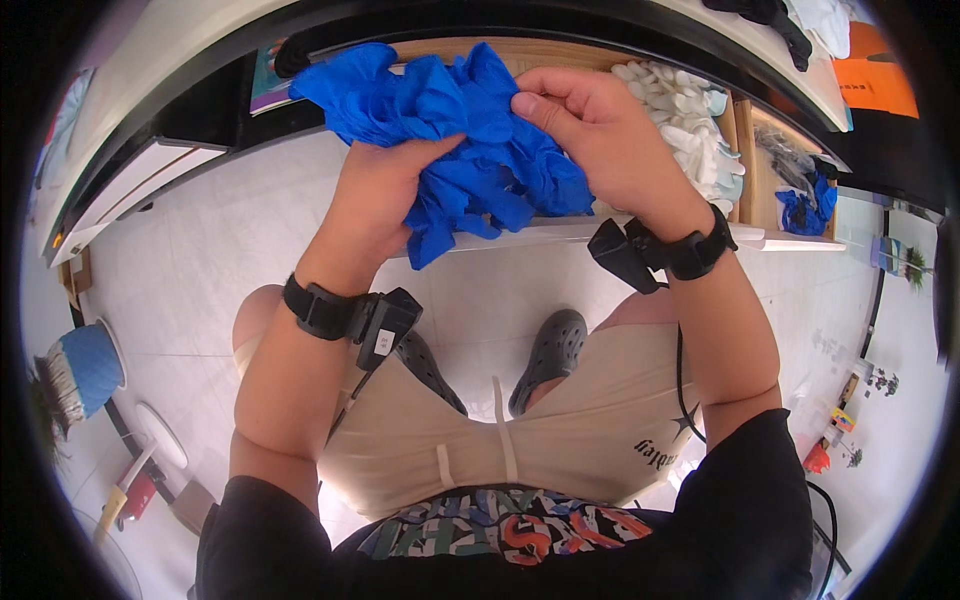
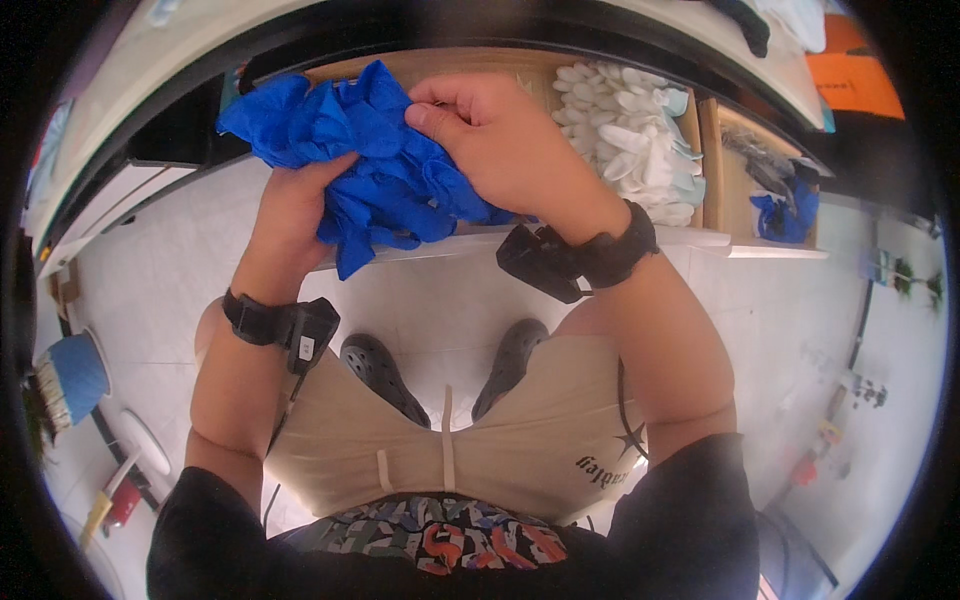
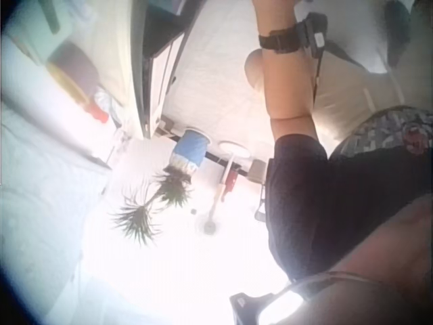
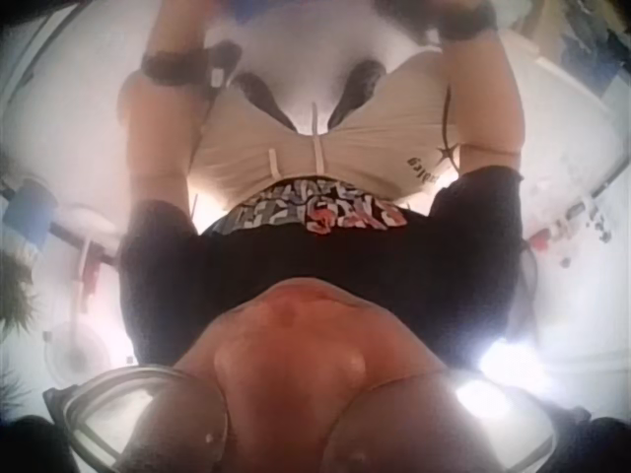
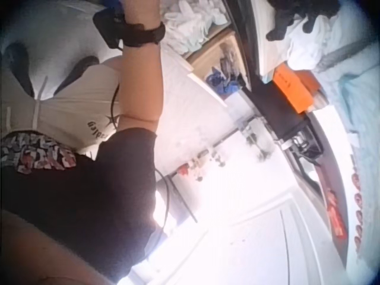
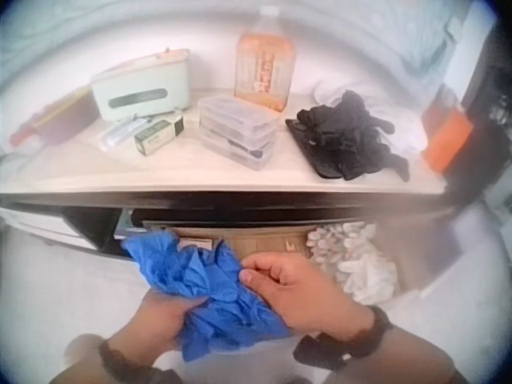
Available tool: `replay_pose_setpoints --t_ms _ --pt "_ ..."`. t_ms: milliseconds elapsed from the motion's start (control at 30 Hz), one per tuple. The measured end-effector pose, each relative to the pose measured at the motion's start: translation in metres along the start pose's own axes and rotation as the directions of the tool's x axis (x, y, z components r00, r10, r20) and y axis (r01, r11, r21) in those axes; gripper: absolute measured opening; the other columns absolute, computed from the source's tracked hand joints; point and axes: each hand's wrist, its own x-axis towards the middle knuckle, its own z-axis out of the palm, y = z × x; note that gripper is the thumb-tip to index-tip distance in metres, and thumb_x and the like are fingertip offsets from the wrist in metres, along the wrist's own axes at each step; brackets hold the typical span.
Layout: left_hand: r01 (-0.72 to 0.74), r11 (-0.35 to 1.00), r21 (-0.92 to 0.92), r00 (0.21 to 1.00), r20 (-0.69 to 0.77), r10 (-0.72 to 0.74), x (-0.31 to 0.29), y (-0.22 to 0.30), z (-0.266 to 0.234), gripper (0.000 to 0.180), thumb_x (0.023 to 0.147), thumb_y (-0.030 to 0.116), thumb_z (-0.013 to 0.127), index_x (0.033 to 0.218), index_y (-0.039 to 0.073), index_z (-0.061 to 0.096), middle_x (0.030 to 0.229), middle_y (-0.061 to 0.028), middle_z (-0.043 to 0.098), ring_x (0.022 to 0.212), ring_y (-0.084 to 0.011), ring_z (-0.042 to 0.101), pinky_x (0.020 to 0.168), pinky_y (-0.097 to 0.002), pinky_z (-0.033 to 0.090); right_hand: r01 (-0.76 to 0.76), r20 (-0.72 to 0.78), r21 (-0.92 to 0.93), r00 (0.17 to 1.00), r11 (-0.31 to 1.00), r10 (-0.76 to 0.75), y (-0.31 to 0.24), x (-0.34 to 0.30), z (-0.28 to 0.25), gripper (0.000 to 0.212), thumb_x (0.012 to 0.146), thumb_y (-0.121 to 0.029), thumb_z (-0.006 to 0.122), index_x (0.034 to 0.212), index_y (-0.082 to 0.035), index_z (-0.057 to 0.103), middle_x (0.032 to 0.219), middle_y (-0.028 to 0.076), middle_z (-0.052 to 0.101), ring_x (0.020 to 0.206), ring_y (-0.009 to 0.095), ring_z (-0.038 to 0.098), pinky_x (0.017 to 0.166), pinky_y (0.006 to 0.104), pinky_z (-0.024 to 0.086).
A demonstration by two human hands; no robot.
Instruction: The person sorts through and organizes items in a drawer, including blue and black gloves, small cards, and a remote.
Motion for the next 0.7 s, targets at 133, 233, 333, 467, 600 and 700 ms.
replay_pose_setpoints --t_ms 133,233,333,467,600,700 --pt "0.040 0.994 -0.101 0.995 -0.090 -0.049 0.001 0.006 -0.001 0.034 0.088 0.007 0.064 0.120 0.001 0.057 0.115 -0.0137 0.065 0.101 -0.0272 0.065 0.090 -0.0396 0.054 -0.117 -0.090 -0.029 0.989 0.993 0.114 0.005 0.002 -0.007 0.023 0.096 -0.019 0.057 0.103 0.002 0.065 0.083 0.003 0.067 0.073 0.008 0.058 0.065 0.0241 0.047" --pt "0.017 0.997 -0.071 0.995 -0.096 -0.024 0.005 0.005 -0.005 0.035 0.088 0.009 0.064 0.121 0.002 0.057 0.116 -0.0137 0.065 0.102 -0.0275 0.065 0.091 -0.0396 0.053 -0.099 -0.165 0.161 0.978 0.982 0.126 0.005 0.004 -0.004 0.024 0.096 -0.019 0.058 0.107 0.001 0.064 0.083 0.004 0.067 0.074 0.009 0.059 0.068 0.0240 0.048" --pt "0.014 1.000 -0.023 0.991 -0.130 -0.017 0.005 0.004 -0.005 0.034 0.088 0.011 0.065 0.120 0.003 0.058 0.115 -0.0133 0.065 0.102 -0.0273 0.065 0.090 -0.0393 0.053 -0.052 -0.136 0.179 0.988 0.982 0.077 0.001 0.004 0.005 0.024 0.095 -0.018 0.060 0.111 0.000 0.062 0.085 0.004 0.068 0.077 0.010 0.061 0.071 0.0244 0.050" --pt "0.028 0.999 -0.033 0.998 -0.060 -0.030 0.008 0.011 -0.006 0.031 0.089 0.016 0.067 0.118 0.006 0.060 0.111 -0.0116 0.067 0.099 -0.0247 0.066 0.088 -0.0386 0.054 -0.034 -0.230 0.182 0.970 0.983 0.076 0.008 0.006 -0.006 0.025 0.094 -0.016 0.063 0.113 0.000 0.061 0.087 0.006 0.067 0.086 0.012 0.063 0.074 0.0255 0.052" --pt "0.063 0.995 -0.080 0.998 -0.016 -0.064 0.011 0.014 -0.019 0.032 0.088 0.021 0.068 0.117 0.008 0.061 0.105 -0.0085 0.069 0.092 -0.0213 0.068 0.086 -0.0379 0.055 -0.019 -0.251 0.234 0.965 0.972 0.079 -0.005 0.004 -0.006 0.024 0.091 -0.008 0.060 0.114 -0.004 0.063 0.097 0.008 0.066 0.088 0.015 0.064 0.076 0.0257 0.052" --pt "0.057 0.998 -0.038 0.998 0.039 -0.056 0.018 0.024 -0.035 0.036 0.088 0.024 0.069 0.119 0.009 0.060 0.107 -0.0074 0.069 0.094 -0.0211 0.068 0.086 -0.0374 0.055 -0.057 -0.051 0.340 0.996 0.939 0.079 -0.037 -0.004 -0.003 0.022 0.089 -0.005 0.062 0.110 -0.001 0.062 0.100 0.010 0.063 0.087 0.012 0.060 0.072 0.0222 0.048"
